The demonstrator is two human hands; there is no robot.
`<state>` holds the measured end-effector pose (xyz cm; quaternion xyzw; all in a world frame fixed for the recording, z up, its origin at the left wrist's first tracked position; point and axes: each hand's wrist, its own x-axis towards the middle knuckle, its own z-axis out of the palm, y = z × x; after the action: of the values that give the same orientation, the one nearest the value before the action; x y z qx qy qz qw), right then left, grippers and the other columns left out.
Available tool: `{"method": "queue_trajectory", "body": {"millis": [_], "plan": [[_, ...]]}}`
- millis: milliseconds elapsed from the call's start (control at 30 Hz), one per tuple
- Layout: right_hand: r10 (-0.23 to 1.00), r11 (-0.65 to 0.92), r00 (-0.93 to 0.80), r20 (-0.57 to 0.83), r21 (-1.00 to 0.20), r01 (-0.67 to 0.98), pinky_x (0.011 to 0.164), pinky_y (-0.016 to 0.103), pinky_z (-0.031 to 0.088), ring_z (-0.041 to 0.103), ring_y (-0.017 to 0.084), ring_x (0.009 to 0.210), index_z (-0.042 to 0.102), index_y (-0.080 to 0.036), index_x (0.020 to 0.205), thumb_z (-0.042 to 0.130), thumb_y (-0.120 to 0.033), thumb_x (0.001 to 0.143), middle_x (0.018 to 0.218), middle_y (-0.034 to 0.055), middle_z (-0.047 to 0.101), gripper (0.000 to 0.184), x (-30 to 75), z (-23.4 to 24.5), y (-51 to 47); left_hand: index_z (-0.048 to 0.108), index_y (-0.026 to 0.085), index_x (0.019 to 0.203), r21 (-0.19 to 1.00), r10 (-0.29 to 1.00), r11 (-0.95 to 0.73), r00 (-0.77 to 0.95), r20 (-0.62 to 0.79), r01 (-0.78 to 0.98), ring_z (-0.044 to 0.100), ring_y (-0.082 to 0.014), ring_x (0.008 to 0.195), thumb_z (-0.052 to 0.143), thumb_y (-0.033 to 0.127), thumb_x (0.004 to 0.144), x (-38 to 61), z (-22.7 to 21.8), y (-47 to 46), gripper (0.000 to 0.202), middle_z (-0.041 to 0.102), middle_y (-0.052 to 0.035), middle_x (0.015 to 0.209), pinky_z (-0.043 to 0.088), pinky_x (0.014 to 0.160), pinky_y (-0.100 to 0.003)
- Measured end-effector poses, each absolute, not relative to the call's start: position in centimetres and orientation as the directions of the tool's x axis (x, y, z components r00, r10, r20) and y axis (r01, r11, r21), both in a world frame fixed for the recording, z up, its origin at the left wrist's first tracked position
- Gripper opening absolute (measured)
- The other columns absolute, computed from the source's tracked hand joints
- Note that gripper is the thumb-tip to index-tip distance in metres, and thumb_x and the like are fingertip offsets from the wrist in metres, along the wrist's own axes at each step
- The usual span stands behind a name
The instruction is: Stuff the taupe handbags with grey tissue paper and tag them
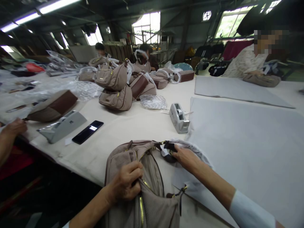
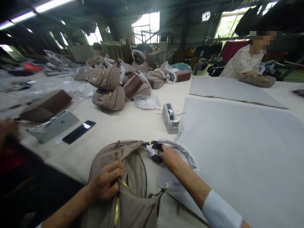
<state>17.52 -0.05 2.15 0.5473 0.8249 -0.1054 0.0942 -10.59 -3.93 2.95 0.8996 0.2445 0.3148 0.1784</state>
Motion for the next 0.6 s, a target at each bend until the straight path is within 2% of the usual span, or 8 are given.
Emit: {"method": "queue_trajectory", "body": {"millis": [100, 200, 267, 333, 400, 467, 533, 600], "plan": [[0.894, 0.403, -0.411, -0.180, -0.082, 0.911, 0.069, 0.033, 0.050, 0.059, 0.025, 0.093, 0.066, -0.016, 0.101, 0.039, -0.008, 0.087, 0.116, 0.0149, 0.055, 0.031, 13.6, 2.6, 1.8, 0.046, 0.019, 0.081, 0.462, 0.614, -0.789, 0.535, 0.580, 0.405, 0.051, -0.0148, 0.076, 0.041, 0.004, 0.072, -12.4, 3.8, -3.6, 0.019, 0.050, -0.0046, 0.085, 0.048, 0.068, -0.028], [0.918, 0.384, -0.390, -0.078, -0.083, 0.920, 0.079, 0.033, 0.050, 0.055, 0.024, 0.104, 0.057, -0.021, 0.118, 0.042, -0.011, 0.088, 0.129, 0.0129, 0.049, 0.034, 13.1, 3.8, 1.5, 0.048, 0.019, 0.080, 0.419, 0.648, -0.744, 0.409, 0.642, 0.521, 0.052, -0.0158, 0.078, 0.043, 0.005, 0.073, -14.0, 4.4, -3.2, 0.017, 0.050, -0.0041, 0.084, 0.049, 0.069, -0.030], [0.977, 0.211, -0.211, 0.001, -0.045, 0.976, 0.079, 0.039, 0.050, 0.053, 0.029, 0.108, 0.048, -0.019, 0.128, 0.044, -0.024, 0.091, 0.131, 0.0170, 0.047, 0.038, 15.0, 4.3, 0.2, 0.049, 0.019, 0.080, 0.397, 0.654, -0.719, 0.362, 0.665, 0.570, 0.053, -0.0164, 0.079, 0.043, 0.006, 0.073, -14.9, 4.4, -3.0, 0.016, 0.051, -0.0037, 0.084, 0.050, 0.069, -0.031], [0.998, -0.065, 0.064, -0.017, -0.040, 0.997, 0.072, 0.045, 0.050, 0.057, 0.034, 0.099, 0.038, -0.015, 0.137, 0.043, -0.046, 0.090, 0.117, 0.0211, 0.055, 0.056, 17.4, 4.0, -1.1, 0.049, 0.019, 0.080, 0.384, 0.651, -0.707, 0.333, 0.683, 0.594, 0.054, -0.0163, 0.079, 0.043, 0.006, 0.072, -15.5, 4.0, -3.0, 0.016, 0.051, -0.0035, 0.086, 0.050, 0.069, -0.031], [0.953, -0.250, 0.210, -0.219, -0.174, 0.952, 0.065, 0.043, 0.050, 0.063, 0.031, 0.081, 0.029, -0.011, 0.142, 0.044, -0.055, 0.086, 0.093, 0.0169, 0.064, 0.073, 19.2, 2.8, -1.8, 0.049, 0.019, 0.080, 0.380, 0.645, -0.696, 0.300, 0.703, 0.609, 0.054, -0.0159, 0.080, 0.043, 0.006, 0.072, -15.9, 3.6, -3.0, 0.016, 0.052, -0.0033, 0.087, 0.050, 0.070, -0.031], [0.887, -0.386, 0.180, -0.426, -0.468, 0.795, 0.056, 0.035, 0.050, 0.062, 0.024, 0.063, 0.022, -0.010, 0.144, 0.052, -0.046, 0.081, 0.074, 0.0074, 0.063, 0.079, 19.5, 1.1, -1.8, 0.049, 0.019, 0.081, 0.380, 0.639, -0.693, 0.278, 0.717, 0.613, 0.055, -0.0159, 0.080, 0.043, 0.006, 0.072, -16.0, 3.4, -3.0, 0.016, 0.052, -0.0033, 0.087, 0.050, 0.070, -0.031], [0.872, -0.468, 0.157, -0.463, -0.698, 0.542, 0.044, 0.026, 0.045, 0.057, 0.017, 0.051, 0.019, -0.011, 0.145, 0.056, -0.032, 0.075, 0.065, -0.0003, 0.057, 0.082, 18.5, -0.3, -1.0, 0.049, 0.020, 0.081, 0.376, 0.629, -0.699, 0.274, 0.727, 0.609, 0.055, -0.0159, 0.080, 0.043, 0.007, 0.072, -15.9, 3.4, -2.9, 0.016, 0.052, -0.0033, 0.087, 0.050, 0.070, -0.030], [0.892, -0.451, 0.238, -0.384, -0.795, 0.406, 0.040, 0.021, 0.041, 0.051, 0.012, 0.047, 0.017, -0.014, 0.145, 0.054, -0.027, 0.072, 0.068, -0.0026, 0.054, 0.083, 17.1, -0.5, 0.2, 0.049, 0.020, 0.080, 0.372, 0.620, -0.707, 0.274, 0.735, 0.602, 0.055, -0.0158, 0.079, 0.043, 0.007, 0.072, -15.9, 3.5, -3.0, 0.016, 0.052, -0.0031, 0.086, 0.051, 0.069, -0.030]]}}
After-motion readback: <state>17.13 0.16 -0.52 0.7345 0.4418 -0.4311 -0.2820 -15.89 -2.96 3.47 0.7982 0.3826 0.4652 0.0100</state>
